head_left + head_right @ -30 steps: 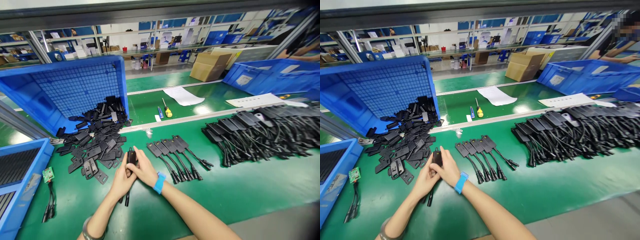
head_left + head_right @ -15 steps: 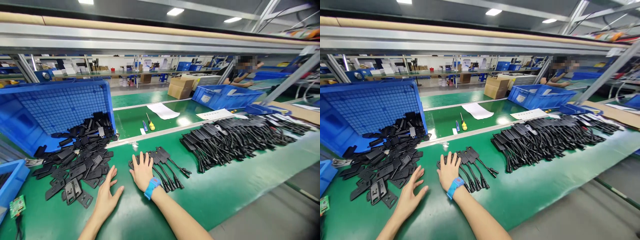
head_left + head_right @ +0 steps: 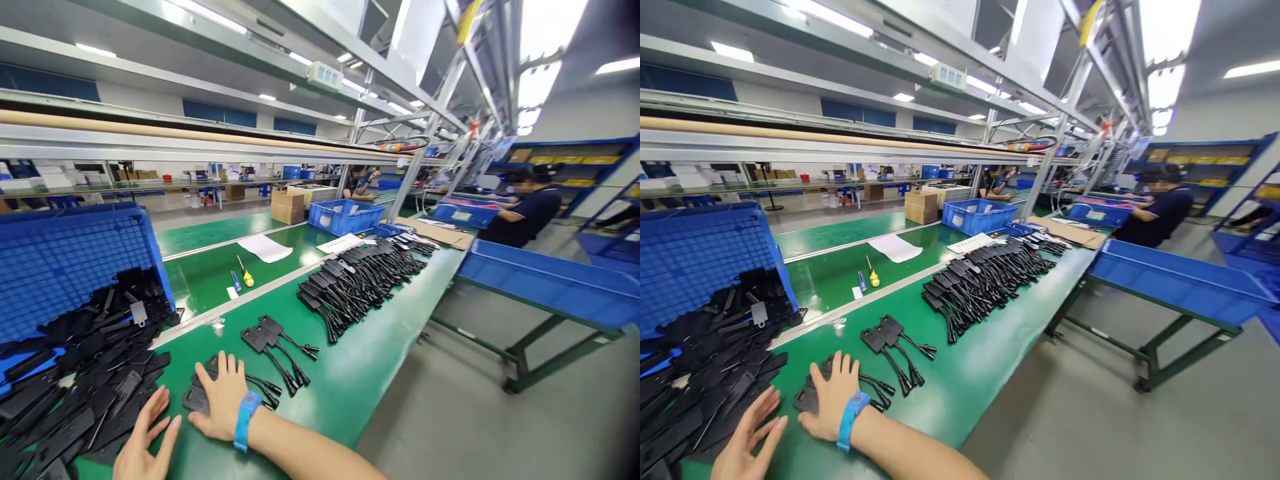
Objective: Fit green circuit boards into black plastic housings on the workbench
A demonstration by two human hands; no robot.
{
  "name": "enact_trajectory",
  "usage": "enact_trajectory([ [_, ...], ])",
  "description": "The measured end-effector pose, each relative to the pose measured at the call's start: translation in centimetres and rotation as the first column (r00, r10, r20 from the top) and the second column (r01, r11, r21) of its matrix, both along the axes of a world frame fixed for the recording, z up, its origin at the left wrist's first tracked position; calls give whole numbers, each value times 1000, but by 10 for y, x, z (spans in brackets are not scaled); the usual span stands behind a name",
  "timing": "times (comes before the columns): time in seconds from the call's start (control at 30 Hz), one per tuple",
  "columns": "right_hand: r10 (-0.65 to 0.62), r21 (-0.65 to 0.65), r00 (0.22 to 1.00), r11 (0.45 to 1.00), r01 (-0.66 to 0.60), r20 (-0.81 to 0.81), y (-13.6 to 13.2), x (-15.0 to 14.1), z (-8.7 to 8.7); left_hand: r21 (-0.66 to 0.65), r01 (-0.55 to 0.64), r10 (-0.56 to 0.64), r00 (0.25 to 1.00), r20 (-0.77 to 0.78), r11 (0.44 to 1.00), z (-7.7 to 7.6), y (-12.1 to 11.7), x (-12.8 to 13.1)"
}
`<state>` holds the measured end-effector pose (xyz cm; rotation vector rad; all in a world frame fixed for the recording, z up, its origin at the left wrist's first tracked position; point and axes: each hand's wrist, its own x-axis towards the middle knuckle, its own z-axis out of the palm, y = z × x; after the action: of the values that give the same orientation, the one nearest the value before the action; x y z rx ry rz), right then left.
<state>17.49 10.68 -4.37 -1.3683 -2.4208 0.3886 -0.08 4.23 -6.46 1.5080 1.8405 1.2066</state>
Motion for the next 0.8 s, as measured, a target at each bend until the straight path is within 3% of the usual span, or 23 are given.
enact_trajectory([
  [0.1,13,57,1000,998,-14,25,4,2,5,36,-4,3,1000,13,999,2,2,-3],
  [0.23,-18,-77,994,997,26,106,29,28,30,60,-24,22,999,30,998,5,1,-2],
  [0.3,-115,-112,978,985,135,174,53,55,45,61,-30,29,999,26,998,6,0,-1],
  [0.4,-318,-62,917,938,341,240,97,100,56,56,-21,22,1000,-18,998,5,0,-1],
  [0.47,-413,-57,866,894,445,281,122,127,52,46,2,0,999,-51,999,3,0,-2],
  [0.57,-471,-70,823,854,516,319,144,156,29,26,29,-28,998,-61,999,-3,2,-5],
  [0.7,-464,-52,829,863,502,313,150,175,-8,-15,40,-41,997,-68,999,-7,2,-6],
  [0.8,-462,-33,836,870,492,297,152,180,-23,-29,34,-36,996,-77,999,-4,1,-3],
])
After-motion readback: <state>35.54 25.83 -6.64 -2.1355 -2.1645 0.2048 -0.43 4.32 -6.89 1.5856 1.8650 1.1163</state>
